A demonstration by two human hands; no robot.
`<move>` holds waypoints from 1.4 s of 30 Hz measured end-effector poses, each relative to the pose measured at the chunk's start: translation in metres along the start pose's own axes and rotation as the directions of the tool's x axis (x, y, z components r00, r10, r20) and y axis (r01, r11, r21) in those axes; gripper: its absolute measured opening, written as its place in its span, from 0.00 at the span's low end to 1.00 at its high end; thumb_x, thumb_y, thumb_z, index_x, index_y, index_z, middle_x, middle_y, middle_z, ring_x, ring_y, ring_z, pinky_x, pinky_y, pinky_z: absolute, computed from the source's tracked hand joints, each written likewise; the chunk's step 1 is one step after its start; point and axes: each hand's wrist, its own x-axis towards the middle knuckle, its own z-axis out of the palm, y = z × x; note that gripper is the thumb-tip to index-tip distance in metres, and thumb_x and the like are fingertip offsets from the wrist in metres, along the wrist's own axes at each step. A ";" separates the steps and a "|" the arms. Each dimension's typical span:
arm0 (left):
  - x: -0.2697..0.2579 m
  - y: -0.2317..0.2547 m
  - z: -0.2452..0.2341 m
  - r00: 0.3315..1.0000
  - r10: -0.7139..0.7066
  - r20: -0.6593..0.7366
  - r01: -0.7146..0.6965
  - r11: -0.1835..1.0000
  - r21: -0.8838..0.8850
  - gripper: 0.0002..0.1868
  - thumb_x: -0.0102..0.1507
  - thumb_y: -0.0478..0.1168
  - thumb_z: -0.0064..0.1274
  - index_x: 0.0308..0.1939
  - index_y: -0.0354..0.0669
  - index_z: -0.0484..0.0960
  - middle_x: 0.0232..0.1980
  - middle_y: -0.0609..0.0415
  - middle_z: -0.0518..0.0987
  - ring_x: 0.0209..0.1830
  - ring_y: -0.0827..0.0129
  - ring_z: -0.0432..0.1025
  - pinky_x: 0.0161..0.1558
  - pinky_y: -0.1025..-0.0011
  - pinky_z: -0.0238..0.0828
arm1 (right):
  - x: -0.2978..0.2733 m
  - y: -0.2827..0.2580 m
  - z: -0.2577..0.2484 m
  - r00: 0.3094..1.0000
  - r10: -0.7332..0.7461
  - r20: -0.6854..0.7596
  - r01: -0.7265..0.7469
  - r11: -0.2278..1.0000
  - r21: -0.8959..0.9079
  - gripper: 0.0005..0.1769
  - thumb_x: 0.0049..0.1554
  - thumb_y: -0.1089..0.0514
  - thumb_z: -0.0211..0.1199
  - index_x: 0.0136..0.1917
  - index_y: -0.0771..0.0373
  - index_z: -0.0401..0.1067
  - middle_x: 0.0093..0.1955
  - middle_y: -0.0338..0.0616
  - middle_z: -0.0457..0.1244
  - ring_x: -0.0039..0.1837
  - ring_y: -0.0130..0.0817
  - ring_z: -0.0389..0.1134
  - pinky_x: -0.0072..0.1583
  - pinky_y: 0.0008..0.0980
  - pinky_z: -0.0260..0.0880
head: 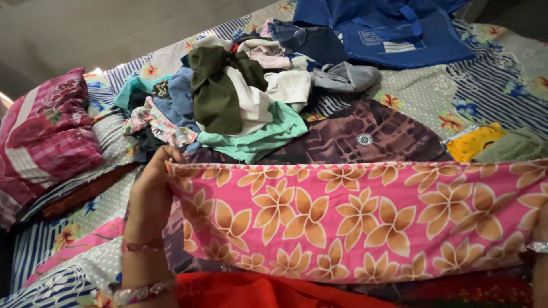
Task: The person folds several pieces of clothing on a bed. They fold a pair of light green pants, a pink and white patterned cloth, and a grey shirt, placing each folded item into a neat stack.
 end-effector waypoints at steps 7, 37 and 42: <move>0.038 -0.056 -0.019 0.970 0.134 -0.201 -0.035 0.902 0.431 0.09 0.64 0.30 0.48 0.47 0.36 0.79 0.42 0.58 0.81 0.39 0.80 0.71 0.42 0.82 0.66 | 0.031 0.043 0.039 0.990 -0.096 0.101 0.109 0.986 -0.129 0.08 0.74 0.62 0.59 0.59 0.70 0.71 0.54 0.45 0.69 0.53 0.27 0.71 0.57 0.27 0.72; -0.002 -0.015 0.034 0.449 0.827 -0.339 -0.570 0.557 0.604 0.11 0.83 0.34 0.45 0.46 0.35 0.67 0.44 0.59 0.70 0.42 0.77 0.64 0.50 0.78 0.67 | 0.006 -0.004 0.014 1.000 -0.004 0.016 0.006 0.996 -0.087 0.12 0.74 0.55 0.61 0.55 0.68 0.73 0.47 0.47 0.70 0.46 0.33 0.70 0.49 0.36 0.70; 0.010 -0.029 0.026 0.621 0.610 -0.492 -0.350 0.778 0.522 0.11 0.78 0.36 0.49 0.40 0.41 0.71 0.34 0.61 0.72 0.28 0.76 0.63 0.30 0.75 0.60 | 0.018 0.012 0.035 0.997 -0.060 0.051 0.066 0.992 -0.111 0.12 0.73 0.55 0.62 0.55 0.67 0.73 0.48 0.48 0.71 0.46 0.34 0.71 0.50 0.36 0.71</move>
